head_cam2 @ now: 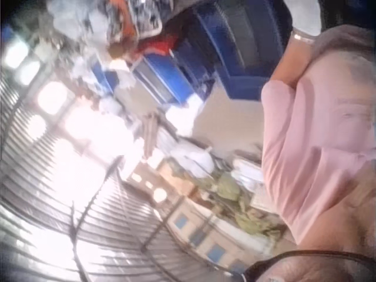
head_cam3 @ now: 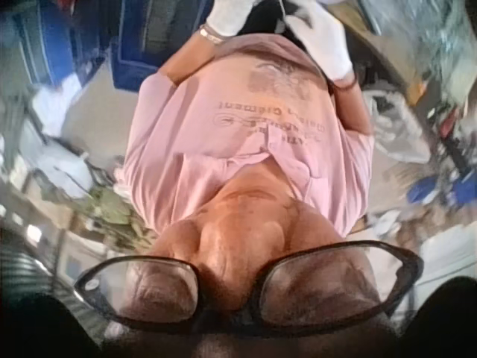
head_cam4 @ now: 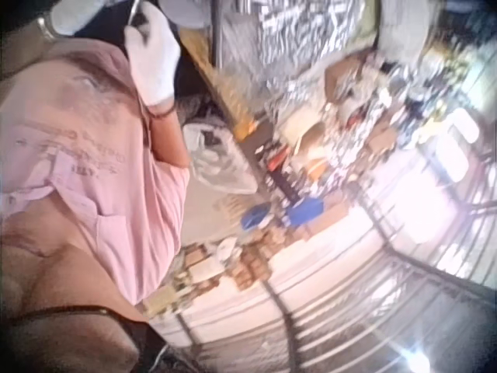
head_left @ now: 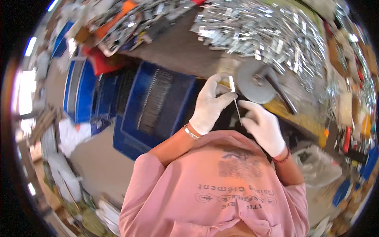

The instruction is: Assembling metal pins into circular plates and sorting the finished parts into storage bins.

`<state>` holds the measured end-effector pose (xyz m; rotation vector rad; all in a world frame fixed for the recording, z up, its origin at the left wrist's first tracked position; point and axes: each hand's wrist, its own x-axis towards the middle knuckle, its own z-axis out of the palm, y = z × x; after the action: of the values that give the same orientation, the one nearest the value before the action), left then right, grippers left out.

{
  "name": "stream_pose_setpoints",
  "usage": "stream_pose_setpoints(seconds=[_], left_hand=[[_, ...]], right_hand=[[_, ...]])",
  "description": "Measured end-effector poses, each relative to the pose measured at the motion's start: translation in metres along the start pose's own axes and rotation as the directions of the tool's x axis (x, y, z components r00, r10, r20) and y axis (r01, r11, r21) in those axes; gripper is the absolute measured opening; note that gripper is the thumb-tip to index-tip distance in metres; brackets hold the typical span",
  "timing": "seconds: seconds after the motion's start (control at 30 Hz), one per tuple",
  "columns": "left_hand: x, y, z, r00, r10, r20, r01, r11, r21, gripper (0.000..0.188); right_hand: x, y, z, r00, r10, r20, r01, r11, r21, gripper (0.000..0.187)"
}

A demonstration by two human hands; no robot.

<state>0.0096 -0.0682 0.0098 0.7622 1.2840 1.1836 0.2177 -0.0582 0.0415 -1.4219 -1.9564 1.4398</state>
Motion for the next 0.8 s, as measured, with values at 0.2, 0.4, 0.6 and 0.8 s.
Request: stream_pose_setpoints(seconds=[0.2, 0.4, 0.6, 0.8], left_hand=[[0.002, -0.026, -0.102, 0.918, 0.048, -0.393, -0.08, 0.995, -0.065, 0.06], [0.05, -0.135, -0.242, 0.715, -0.059, -0.696, 0.044, 0.998, -0.039, 0.063], [0.153, -0.166, -0.281, 0.57, 0.054, -0.82, 0.156, 0.972, 0.173, 0.047], [0.206, -0.251, -0.408, 0.523, 0.374, -0.766, 0.313, 0.751, 0.581, 0.049]], right_hand=[[0.017, 0.041, -0.019, 0.914, -0.155, -0.374, 0.15, 0.988, -0.042, 0.04], [0.023, 0.059, -0.007, 0.835, -0.341, -0.432, 0.278, 0.938, -0.205, 0.034], [0.022, 0.068, -0.005, 0.84, -0.287, -0.461, 0.236, 0.957, -0.166, 0.034], [0.021, 0.071, -0.008, 0.825, -0.346, -0.447, 0.307, 0.938, -0.16, 0.034]])
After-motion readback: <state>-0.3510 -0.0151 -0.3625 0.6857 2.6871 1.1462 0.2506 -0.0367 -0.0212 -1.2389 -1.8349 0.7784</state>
